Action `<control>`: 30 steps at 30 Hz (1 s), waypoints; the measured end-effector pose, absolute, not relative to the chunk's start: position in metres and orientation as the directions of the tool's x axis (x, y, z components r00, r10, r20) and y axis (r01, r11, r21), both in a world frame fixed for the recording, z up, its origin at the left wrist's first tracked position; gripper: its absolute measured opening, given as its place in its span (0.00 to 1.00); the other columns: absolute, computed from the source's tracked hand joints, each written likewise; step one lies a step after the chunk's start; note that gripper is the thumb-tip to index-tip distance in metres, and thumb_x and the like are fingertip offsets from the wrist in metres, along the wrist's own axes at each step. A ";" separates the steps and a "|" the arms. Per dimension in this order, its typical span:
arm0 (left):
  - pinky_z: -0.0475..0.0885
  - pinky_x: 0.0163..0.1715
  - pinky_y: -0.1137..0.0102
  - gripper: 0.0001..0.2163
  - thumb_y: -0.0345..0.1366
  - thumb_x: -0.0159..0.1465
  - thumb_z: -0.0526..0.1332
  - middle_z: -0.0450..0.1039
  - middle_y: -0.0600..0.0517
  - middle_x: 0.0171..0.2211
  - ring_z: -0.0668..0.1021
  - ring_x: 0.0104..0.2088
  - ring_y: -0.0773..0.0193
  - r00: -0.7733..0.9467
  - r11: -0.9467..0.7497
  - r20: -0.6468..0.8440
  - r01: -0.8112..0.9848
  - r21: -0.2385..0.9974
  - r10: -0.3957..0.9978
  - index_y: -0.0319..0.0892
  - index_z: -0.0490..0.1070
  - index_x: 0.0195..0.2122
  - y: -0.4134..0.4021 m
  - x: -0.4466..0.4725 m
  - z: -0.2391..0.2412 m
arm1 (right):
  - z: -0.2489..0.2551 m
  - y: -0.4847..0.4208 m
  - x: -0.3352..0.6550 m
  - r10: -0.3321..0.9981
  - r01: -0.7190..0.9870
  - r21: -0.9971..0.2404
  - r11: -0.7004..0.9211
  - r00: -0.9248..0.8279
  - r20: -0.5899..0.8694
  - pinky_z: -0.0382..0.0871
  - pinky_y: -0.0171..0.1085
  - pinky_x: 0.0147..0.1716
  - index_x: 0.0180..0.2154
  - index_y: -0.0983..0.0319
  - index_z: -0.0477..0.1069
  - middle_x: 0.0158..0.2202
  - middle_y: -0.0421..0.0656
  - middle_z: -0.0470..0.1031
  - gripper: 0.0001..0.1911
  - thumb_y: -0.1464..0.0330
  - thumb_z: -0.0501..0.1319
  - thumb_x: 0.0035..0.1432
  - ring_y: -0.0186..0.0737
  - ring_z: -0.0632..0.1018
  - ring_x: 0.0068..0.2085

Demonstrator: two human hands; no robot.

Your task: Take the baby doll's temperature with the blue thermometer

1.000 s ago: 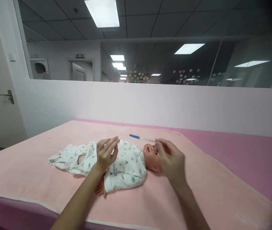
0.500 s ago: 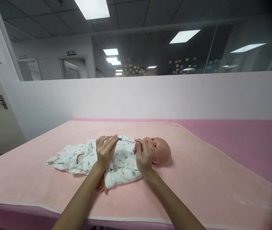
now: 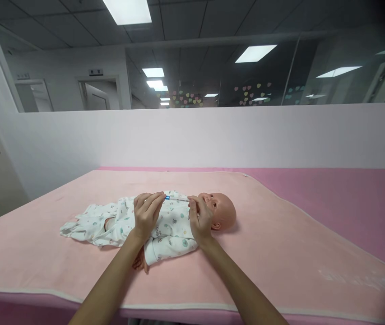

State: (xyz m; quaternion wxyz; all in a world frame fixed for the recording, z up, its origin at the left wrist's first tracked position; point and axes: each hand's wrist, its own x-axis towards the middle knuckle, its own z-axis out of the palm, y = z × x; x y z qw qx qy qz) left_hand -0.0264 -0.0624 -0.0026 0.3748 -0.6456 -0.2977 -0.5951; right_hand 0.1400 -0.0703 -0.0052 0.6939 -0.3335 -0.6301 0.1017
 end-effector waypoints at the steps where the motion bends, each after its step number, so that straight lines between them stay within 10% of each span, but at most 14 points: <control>1: 0.64 0.39 0.66 0.11 0.27 0.56 0.60 0.77 0.51 0.35 0.73 0.34 0.63 0.120 -0.535 0.991 0.834 -0.135 -0.063 0.44 0.72 0.40 -0.063 -0.027 -0.002 | -0.002 -0.071 0.140 0.625 0.202 -0.654 0.729 0.192 0.757 0.60 0.32 0.20 0.30 0.61 0.66 0.21 0.38 0.65 0.11 0.60 0.52 0.57 0.31 0.66 0.21; 9: 0.65 0.39 0.67 0.11 0.29 0.56 0.60 0.77 0.52 0.34 0.73 0.34 0.65 0.256 -0.561 0.965 0.792 -0.242 -0.054 0.45 0.71 0.41 -0.068 -0.017 -0.005 | 0.018 -0.074 0.141 0.938 -0.459 -0.873 0.164 -0.201 0.282 0.42 0.27 0.11 0.23 0.60 0.53 0.13 0.31 0.59 0.19 0.54 0.58 0.49 0.22 0.50 0.11; 20: 0.64 0.43 0.61 0.18 0.28 0.54 0.60 0.73 0.44 0.41 0.73 0.42 0.59 0.032 -0.523 0.987 0.845 -0.112 -0.159 0.42 0.63 0.48 -0.065 -0.026 0.000 | 0.076 -0.075 0.187 0.892 -0.485 -0.786 0.384 -0.024 0.451 0.40 0.27 0.08 0.17 0.59 0.47 0.07 0.27 0.47 0.23 0.56 0.57 0.50 0.22 0.46 0.09; 23: 0.64 0.43 0.61 0.16 0.28 0.56 0.58 0.72 0.44 0.39 0.72 0.42 0.59 -0.034 -0.519 0.992 0.854 -0.033 -0.119 0.41 0.63 0.46 -0.064 -0.029 0.001 | 0.101 -0.081 0.206 0.794 -0.416 -0.711 0.567 0.045 0.607 0.36 0.26 0.08 0.16 0.59 0.42 0.06 0.26 0.38 0.24 0.56 0.54 0.51 0.22 0.40 0.09; 30: 0.63 0.43 0.63 0.10 0.26 0.56 0.57 0.74 0.49 0.33 0.73 0.35 0.62 0.006 -0.531 0.998 0.846 -0.034 -0.055 0.43 0.68 0.39 -0.068 -0.024 0.001 | 0.132 -0.152 0.209 0.783 0.292 -0.729 0.619 -0.159 0.601 0.47 0.27 0.10 0.13 0.60 0.51 0.09 0.32 0.57 0.22 0.61 0.63 0.43 0.24 0.58 0.11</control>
